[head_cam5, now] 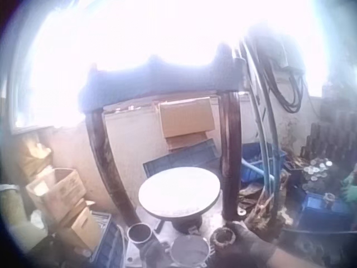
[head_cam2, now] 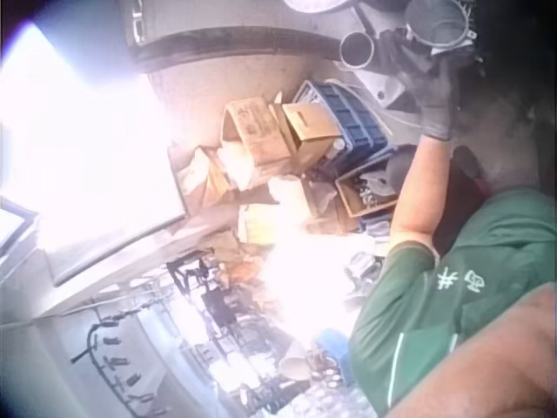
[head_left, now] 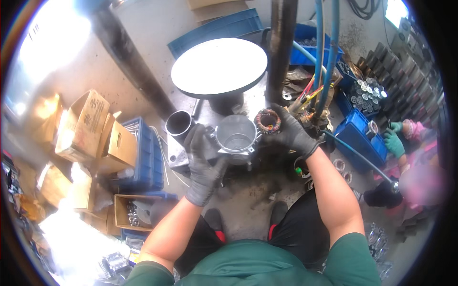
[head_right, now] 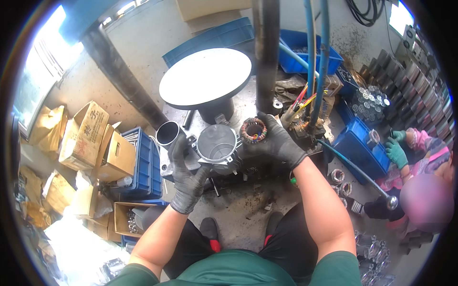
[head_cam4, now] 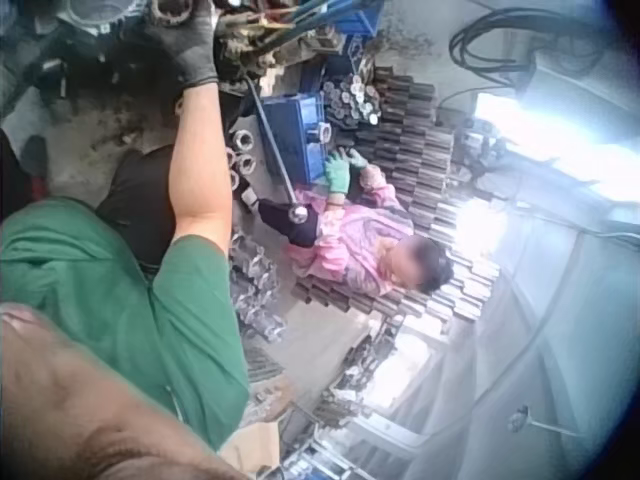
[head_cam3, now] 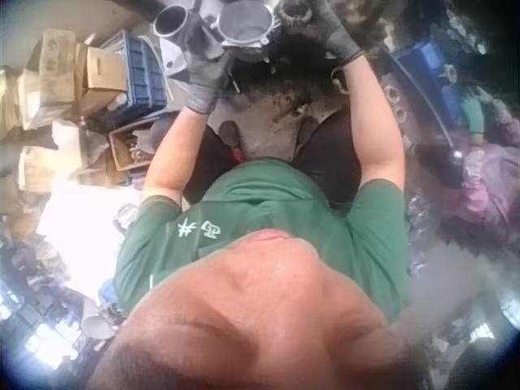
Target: Assemble a motor rotor and stator using a press machine in a manufacturing facility.
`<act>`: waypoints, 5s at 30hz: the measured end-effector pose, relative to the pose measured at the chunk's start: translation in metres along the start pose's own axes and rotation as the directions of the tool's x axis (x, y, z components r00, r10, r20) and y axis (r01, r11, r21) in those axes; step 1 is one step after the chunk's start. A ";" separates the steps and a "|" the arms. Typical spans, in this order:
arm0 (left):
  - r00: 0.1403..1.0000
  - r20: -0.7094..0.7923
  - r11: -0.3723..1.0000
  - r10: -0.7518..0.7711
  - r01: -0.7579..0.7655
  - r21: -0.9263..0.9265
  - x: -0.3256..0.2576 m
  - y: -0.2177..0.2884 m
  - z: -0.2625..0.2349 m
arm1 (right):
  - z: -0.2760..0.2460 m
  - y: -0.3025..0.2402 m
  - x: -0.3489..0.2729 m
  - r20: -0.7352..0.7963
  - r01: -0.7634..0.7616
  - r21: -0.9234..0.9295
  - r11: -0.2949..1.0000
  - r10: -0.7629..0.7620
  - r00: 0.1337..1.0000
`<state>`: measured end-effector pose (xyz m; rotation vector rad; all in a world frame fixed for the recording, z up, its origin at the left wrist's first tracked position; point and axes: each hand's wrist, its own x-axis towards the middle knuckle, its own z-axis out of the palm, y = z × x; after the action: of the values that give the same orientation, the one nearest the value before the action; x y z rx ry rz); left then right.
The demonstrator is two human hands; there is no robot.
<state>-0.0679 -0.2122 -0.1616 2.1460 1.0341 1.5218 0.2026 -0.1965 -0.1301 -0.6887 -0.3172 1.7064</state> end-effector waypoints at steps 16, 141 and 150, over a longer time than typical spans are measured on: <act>0.825 0.156 0.654 -0.544 0.533 -0.537 0.006 -0.010 0.012 | -0.040 -0.007 0.022 0.403 0.472 -0.869 0.149 -0.341 0.849; 0.678 0.670 -0.019 -0.302 0.698 -0.716 -0.045 0.097 0.041 | 0.036 0.036 -0.153 0.565 0.616 -0.771 0.162 -0.273 0.778; 0.846 0.497 0.244 -0.195 0.532 -0.810 -0.033 0.093 0.029 | 0.033 0.060 -0.150 0.628 0.735 -0.677 -0.049 -0.559 0.541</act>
<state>-0.0123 -0.2951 -0.1374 1.0718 0.2878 1.0344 0.1527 -0.3498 -0.0960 -0.9498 -1.5991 0.3998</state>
